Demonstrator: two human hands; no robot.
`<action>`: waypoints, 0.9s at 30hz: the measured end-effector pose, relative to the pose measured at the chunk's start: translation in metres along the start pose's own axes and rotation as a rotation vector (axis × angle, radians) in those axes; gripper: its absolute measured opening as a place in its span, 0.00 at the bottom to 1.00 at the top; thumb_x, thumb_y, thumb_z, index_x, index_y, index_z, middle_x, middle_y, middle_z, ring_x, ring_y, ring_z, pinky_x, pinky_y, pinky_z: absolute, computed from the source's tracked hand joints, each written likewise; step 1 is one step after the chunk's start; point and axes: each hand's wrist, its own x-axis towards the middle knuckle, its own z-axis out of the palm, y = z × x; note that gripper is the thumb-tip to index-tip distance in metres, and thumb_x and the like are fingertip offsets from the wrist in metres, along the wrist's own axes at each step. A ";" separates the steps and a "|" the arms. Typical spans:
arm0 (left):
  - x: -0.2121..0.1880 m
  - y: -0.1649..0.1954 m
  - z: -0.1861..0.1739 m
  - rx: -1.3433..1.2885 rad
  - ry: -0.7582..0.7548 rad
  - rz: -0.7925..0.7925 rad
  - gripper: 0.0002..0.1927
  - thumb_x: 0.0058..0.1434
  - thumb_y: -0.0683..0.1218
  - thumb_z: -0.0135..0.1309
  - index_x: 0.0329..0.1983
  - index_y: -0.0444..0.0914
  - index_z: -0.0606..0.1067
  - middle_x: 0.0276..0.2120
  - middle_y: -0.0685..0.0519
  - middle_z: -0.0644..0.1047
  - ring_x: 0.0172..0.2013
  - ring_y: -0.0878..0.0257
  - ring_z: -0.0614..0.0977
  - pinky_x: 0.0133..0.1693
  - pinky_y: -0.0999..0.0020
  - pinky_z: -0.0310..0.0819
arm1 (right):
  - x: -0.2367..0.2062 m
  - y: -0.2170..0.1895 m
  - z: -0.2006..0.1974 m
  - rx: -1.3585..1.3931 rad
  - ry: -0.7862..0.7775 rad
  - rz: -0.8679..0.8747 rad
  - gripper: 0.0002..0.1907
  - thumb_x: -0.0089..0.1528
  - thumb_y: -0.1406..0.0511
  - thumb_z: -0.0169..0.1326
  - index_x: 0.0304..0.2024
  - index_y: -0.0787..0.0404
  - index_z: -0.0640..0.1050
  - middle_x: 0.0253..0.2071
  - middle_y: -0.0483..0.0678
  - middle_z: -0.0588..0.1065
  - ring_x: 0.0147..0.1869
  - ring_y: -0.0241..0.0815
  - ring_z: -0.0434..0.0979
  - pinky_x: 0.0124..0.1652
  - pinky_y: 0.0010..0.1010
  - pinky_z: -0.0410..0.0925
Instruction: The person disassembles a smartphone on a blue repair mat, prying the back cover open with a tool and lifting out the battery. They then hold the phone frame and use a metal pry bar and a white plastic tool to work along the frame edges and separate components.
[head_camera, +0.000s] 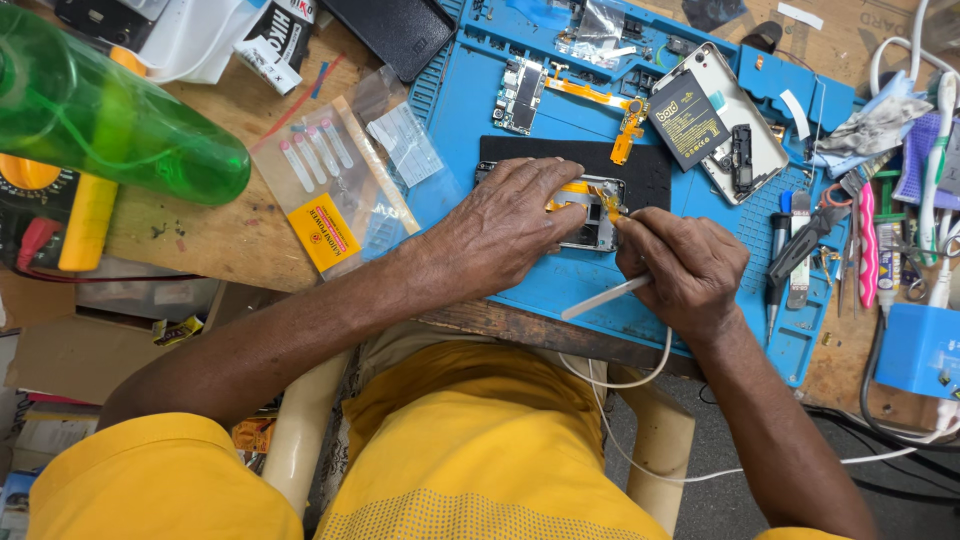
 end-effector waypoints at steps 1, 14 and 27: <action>0.000 0.000 0.000 0.002 -0.003 0.001 0.13 0.65 0.39 0.52 0.52 0.35 0.72 0.63 0.34 0.67 0.67 0.41 0.68 0.66 0.43 0.60 | 0.001 -0.001 0.000 -0.006 0.010 0.001 0.12 0.58 0.74 0.69 0.45 0.64 0.84 0.41 0.47 0.80 0.29 0.36 0.74 0.28 0.31 0.65; -0.010 -0.011 -0.032 -0.126 0.087 -0.092 0.36 0.55 0.55 0.70 0.60 0.35 0.69 0.61 0.42 0.70 0.66 0.47 0.69 0.65 0.47 0.62 | 0.001 0.003 -0.012 0.094 -0.090 0.093 0.11 0.63 0.63 0.66 0.46 0.60 0.83 0.39 0.50 0.80 0.32 0.39 0.77 0.31 0.33 0.69; -0.029 -0.012 -0.035 -0.077 0.121 -0.158 0.40 0.50 0.49 0.72 0.62 0.35 0.66 0.57 0.43 0.72 0.59 0.48 0.73 0.61 0.51 0.68 | 0.033 -0.015 -0.007 0.087 -0.307 0.618 0.12 0.62 0.62 0.67 0.47 0.59 0.84 0.34 0.46 0.78 0.29 0.35 0.77 0.28 0.29 0.71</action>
